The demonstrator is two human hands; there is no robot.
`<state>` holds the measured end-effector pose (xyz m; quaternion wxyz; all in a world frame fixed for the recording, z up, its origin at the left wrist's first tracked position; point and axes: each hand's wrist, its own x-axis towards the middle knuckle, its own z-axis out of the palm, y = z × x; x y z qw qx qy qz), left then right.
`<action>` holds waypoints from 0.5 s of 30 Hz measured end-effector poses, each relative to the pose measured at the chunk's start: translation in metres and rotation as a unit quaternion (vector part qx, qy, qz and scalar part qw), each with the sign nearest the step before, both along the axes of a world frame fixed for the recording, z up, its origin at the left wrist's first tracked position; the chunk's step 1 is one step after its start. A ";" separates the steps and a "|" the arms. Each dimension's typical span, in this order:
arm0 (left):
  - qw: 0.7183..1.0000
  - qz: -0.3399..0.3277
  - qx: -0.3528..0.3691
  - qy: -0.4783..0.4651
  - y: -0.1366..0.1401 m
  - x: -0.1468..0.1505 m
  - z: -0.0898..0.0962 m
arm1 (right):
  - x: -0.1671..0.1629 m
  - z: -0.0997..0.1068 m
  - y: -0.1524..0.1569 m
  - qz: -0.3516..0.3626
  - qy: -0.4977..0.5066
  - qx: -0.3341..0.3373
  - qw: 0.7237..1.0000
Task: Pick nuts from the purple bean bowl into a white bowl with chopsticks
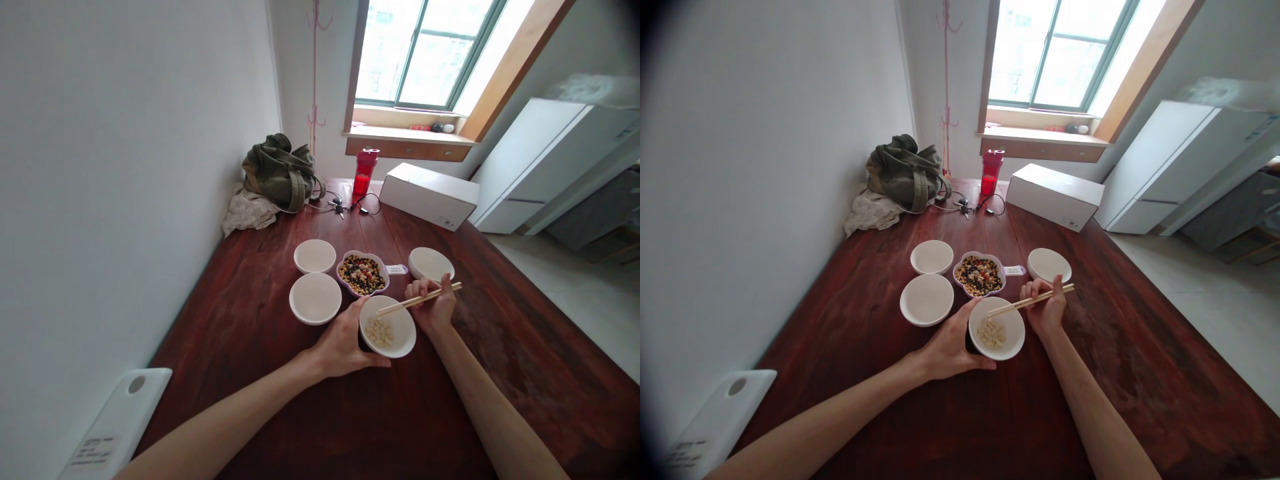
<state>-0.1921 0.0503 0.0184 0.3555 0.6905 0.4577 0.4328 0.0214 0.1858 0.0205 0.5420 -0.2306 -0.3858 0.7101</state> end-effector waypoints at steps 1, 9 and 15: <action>1.000 0.001 0.000 0.000 0.000 0.000 0.000 | -0.001 0.001 -0.001 0.005 -0.005 0.001 1.000; 1.000 -0.007 0.008 -0.013 0.000 0.000 0.003 | -0.002 -0.003 0.003 -0.068 -0.037 0.002 0.997; 1.000 0.002 -0.002 -0.001 0.000 0.000 0.000 | -0.006 -0.016 0.005 -0.129 -0.125 0.025 0.983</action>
